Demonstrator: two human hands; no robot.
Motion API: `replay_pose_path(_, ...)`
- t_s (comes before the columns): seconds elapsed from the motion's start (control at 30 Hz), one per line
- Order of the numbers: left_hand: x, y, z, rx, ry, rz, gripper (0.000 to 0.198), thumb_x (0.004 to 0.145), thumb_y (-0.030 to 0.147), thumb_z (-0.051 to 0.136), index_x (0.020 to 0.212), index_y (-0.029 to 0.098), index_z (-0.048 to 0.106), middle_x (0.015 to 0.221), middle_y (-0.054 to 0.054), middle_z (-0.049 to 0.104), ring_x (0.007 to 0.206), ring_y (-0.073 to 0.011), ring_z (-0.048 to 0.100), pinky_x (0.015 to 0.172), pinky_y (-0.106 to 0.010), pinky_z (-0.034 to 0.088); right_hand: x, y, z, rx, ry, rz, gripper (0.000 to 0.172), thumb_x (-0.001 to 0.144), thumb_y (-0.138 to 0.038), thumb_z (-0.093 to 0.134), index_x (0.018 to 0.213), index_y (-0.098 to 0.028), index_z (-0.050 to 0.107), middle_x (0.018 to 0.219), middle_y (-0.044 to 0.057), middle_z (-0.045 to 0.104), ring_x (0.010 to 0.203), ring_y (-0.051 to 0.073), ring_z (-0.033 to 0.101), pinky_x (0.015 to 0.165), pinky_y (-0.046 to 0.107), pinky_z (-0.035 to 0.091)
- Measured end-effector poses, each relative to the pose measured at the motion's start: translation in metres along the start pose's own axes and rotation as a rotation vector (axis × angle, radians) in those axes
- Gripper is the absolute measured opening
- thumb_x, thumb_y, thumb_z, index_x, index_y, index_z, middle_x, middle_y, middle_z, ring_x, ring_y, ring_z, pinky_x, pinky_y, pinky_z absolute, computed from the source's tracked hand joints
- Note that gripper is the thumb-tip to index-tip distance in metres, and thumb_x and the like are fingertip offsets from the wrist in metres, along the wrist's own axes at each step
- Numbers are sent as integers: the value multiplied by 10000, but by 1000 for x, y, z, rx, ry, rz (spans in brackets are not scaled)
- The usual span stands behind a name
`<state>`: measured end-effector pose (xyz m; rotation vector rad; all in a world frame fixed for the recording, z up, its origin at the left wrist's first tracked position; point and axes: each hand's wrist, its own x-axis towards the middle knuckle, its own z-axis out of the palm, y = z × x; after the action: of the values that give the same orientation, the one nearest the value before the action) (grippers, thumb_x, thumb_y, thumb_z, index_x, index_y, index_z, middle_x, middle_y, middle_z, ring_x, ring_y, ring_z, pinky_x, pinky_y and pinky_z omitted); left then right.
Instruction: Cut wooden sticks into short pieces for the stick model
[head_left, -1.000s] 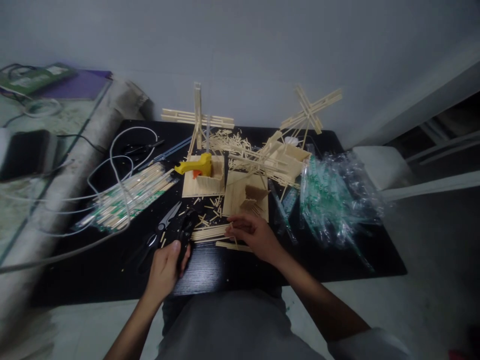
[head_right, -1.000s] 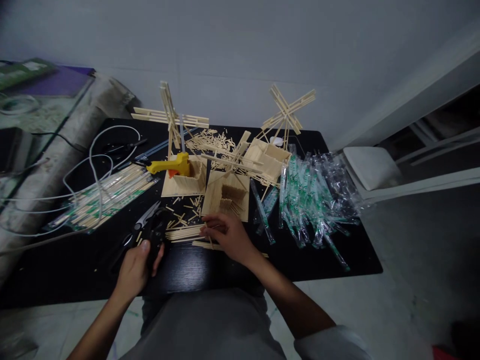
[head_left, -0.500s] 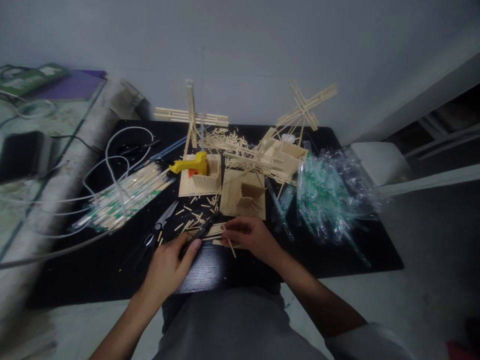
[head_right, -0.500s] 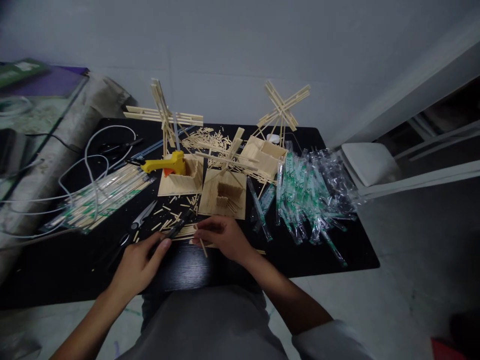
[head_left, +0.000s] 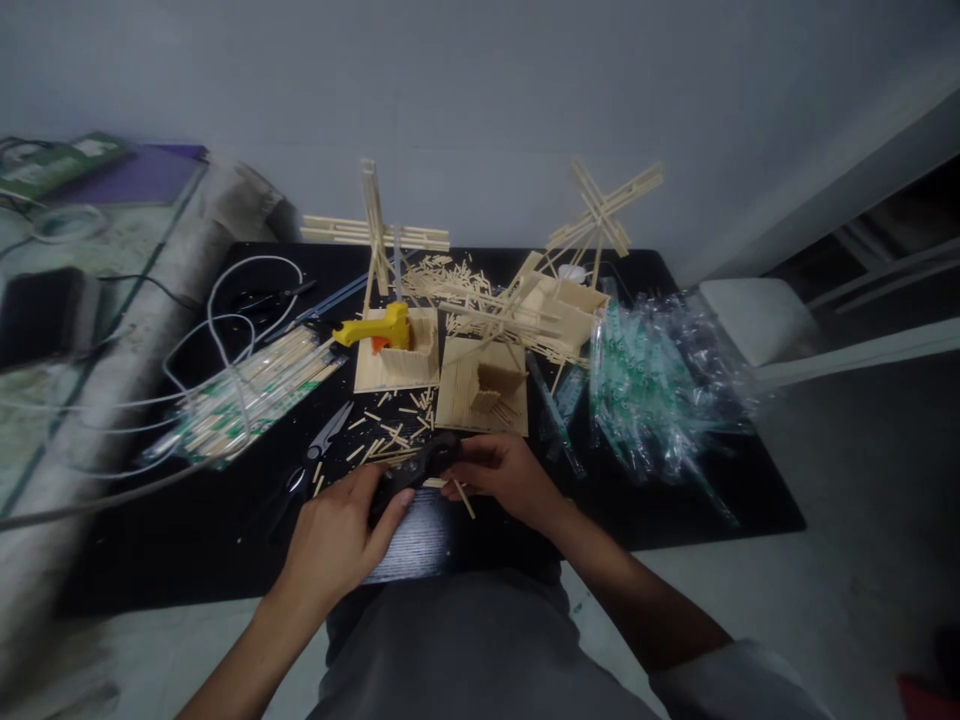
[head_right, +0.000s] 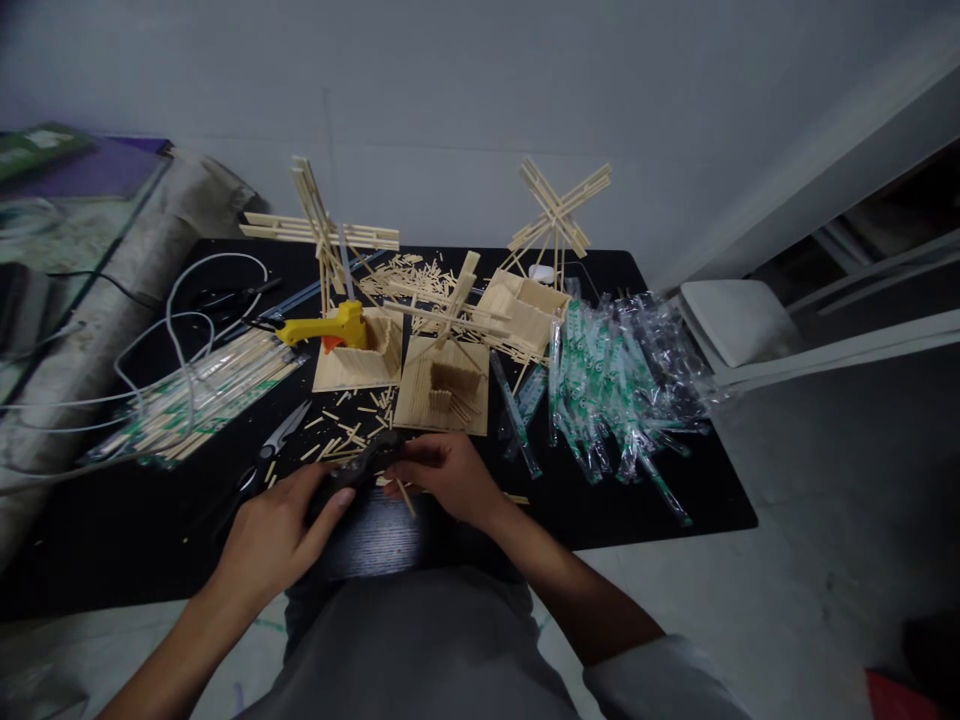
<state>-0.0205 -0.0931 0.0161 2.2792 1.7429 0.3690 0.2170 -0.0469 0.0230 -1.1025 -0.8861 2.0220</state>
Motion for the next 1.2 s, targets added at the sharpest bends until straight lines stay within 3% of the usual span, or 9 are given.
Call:
replay_pose_path(0.37, -2, -1, 5, 21, -19, -9, 495, 1029, 573, 367, 1058, 186, 675, 955, -103, 797, 827, -294, 782, 658, -359, 575, 1, 4, -3, -44, 9, -13, 439, 631, -508, 943, 856, -158, 802, 784, 22, 763, 682, 179, 739, 765, 370, 630)
replay_pose_path(0.53, 1, 3, 3, -2, -90, -54, 501, 1026, 581, 344, 962, 191, 652, 914, -114, 782, 797, -297, 773, 657, -367, 567, 2, 4, -5, -59, 26, 0, 452, 614, -506, 952, 860, -158, 799, 753, 11, 756, 664, 165, 727, 715, 320, 610)
replay_pose_path(0.93, 2, 9, 10, -26, -167, -118, 411, 1029, 540, 352, 952, 213, 588, 825, -93, 761, 766, -303, 775, 652, -352, 546, 3, 6, -8, -82, 36, 21, 424, 619, -494, 945, 860, -174, 803, 779, 9, 755, 657, 167, 718, 728, 340, 619)
replay_pose_path(1.2, 0, 13, 11, 5, -212, -165, 451, 1026, 540, 351, 1040, 189, 634, 841, -116, 779, 766, -333, 776, 644, -367, 534, 4, 6, -10, -68, 24, 35, 435, 617, -487, 949, 860, -166, 786, 765, -1, 741, 639, 157, 704, 694, 322, 599)
